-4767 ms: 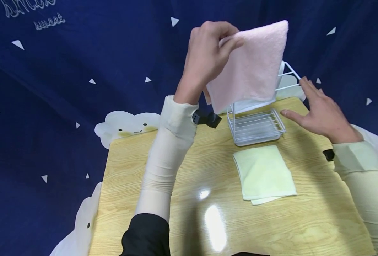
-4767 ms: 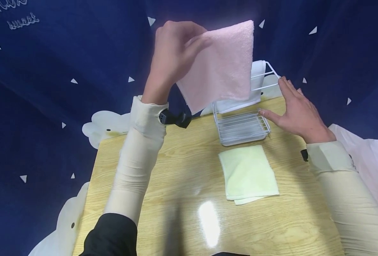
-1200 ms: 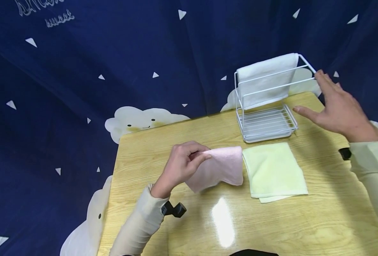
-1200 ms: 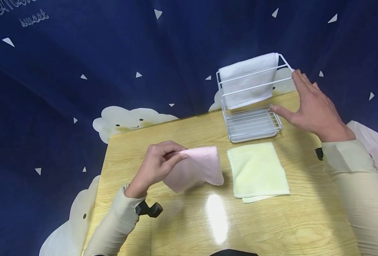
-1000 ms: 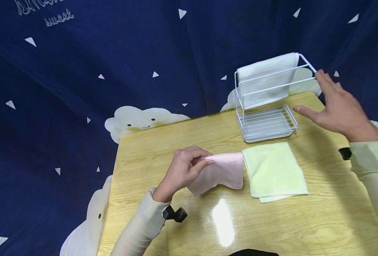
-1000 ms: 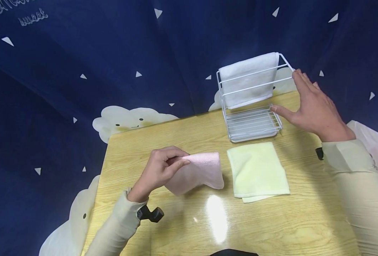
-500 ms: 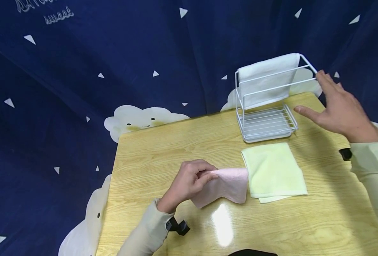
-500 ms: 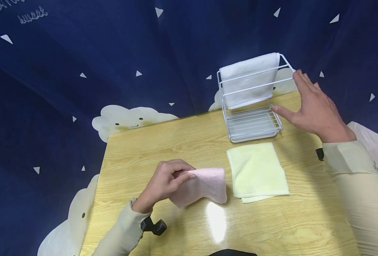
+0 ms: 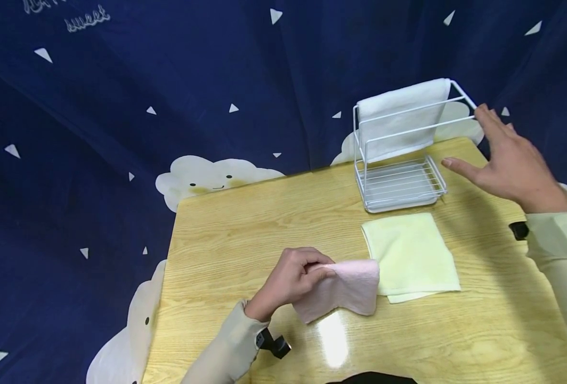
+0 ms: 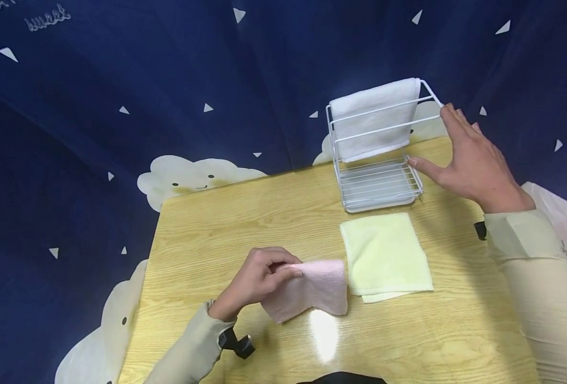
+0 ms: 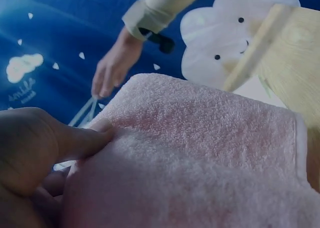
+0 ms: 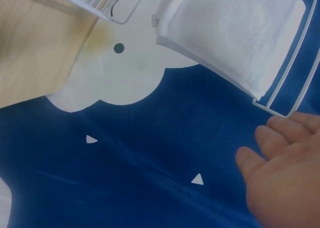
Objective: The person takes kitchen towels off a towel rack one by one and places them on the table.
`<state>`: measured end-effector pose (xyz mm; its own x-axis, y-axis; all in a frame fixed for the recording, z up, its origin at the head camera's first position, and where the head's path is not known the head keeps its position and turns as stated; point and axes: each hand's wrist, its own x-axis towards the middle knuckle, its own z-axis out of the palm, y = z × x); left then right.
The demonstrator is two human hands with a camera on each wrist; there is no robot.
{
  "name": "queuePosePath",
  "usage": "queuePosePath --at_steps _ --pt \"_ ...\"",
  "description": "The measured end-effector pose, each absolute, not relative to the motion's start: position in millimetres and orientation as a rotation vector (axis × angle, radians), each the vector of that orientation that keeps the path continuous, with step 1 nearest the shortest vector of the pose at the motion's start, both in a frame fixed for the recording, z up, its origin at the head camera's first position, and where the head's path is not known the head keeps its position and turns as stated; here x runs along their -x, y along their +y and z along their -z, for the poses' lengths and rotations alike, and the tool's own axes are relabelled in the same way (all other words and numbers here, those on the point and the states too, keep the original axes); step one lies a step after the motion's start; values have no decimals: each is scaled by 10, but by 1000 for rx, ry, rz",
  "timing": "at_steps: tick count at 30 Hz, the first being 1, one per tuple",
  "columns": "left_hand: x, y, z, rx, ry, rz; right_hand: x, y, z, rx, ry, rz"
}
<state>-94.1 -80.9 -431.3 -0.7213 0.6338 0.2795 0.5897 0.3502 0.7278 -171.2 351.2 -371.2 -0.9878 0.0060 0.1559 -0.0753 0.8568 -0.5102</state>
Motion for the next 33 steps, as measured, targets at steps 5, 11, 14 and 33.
queuePosePath --at_steps 5,11,14,33 --pt "1084 -791 4436 -1075 2565 -1294 1713 3505 3707 -67 -2882 -795" --pt "1293 -805 4601 -979 2618 -1242 1718 3489 3710 -73 -2879 -801" --pt "1387 -802 4651 -946 2633 -1225 1713 3489 3714 -69 -2877 -804" --pt "1862 -652 4996 -820 2682 -1064 1703 3479 3711 -39 -2879 -798"
